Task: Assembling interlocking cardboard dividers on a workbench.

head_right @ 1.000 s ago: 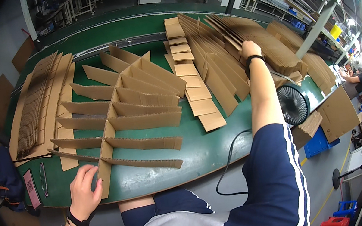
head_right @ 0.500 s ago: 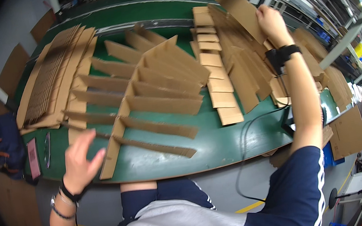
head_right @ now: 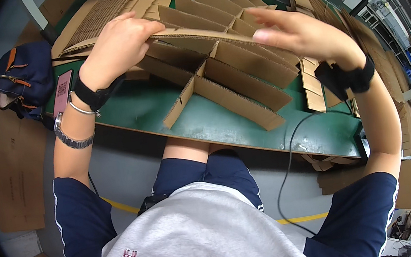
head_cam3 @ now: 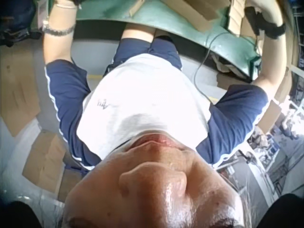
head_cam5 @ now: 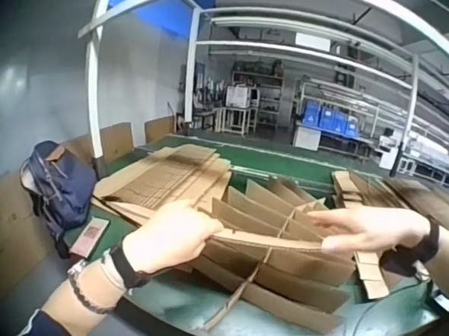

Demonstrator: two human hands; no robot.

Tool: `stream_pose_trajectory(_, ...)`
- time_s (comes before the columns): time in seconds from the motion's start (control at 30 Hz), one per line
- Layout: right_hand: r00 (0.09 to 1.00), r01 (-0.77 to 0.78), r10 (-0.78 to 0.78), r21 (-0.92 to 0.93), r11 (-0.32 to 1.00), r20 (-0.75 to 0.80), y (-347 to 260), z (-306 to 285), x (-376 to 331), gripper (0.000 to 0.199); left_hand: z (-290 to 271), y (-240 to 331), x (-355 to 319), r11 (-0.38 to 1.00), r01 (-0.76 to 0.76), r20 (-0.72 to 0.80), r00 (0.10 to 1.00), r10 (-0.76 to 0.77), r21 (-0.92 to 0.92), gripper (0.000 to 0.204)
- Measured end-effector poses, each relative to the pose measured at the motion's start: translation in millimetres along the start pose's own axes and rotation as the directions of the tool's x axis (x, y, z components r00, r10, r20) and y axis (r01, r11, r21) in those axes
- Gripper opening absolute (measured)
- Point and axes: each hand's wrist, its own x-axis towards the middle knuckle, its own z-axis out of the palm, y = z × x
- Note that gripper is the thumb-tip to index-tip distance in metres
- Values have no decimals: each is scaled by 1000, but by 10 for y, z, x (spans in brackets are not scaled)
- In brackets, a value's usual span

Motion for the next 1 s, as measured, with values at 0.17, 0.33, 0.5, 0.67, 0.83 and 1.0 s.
stream_pose_trajectory(0.17, 987, 159, -145, -322, 933, 67, -648, 566, 24, 56, -248, 211, -148, 983, 60, 221, 975, -21, -172, 32)
stream_pose_trajectory(0.33, 991, 119, -120, 12, 993, 53, -648, 899, -169, 60, -158, 470, -583, 972, -209, -496, 858, 131, -105, 34)
stream_pose_trajectory(0.5, 988, 124, -133, 106, 987, 80, -690, 1079, -143, 71, 147, 786, -1040, 922, 67, 61, 997, -48, -381, 27)
stream_pose_trajectory(0.67, 992, 127, -128, 61, 990, 5, -744, 1117, -65, 70, 312, 860, -1121, 885, 146, 97, 989, -115, -443, 20)
stream_pose_trajectory(0.83, 992, 123, -122, -14, 992, 26, -860, 1096, -90, 70, 329, 886, -1142, 881, 180, 131, 982, -136, -437, 14)
stream_pose_trajectory(1.0, 996, 92, -92, -31, 995, 15, -912, 1104, -154, 68, 348, 908, -1144, 883, 155, 96, 988, -125, -443, 12)
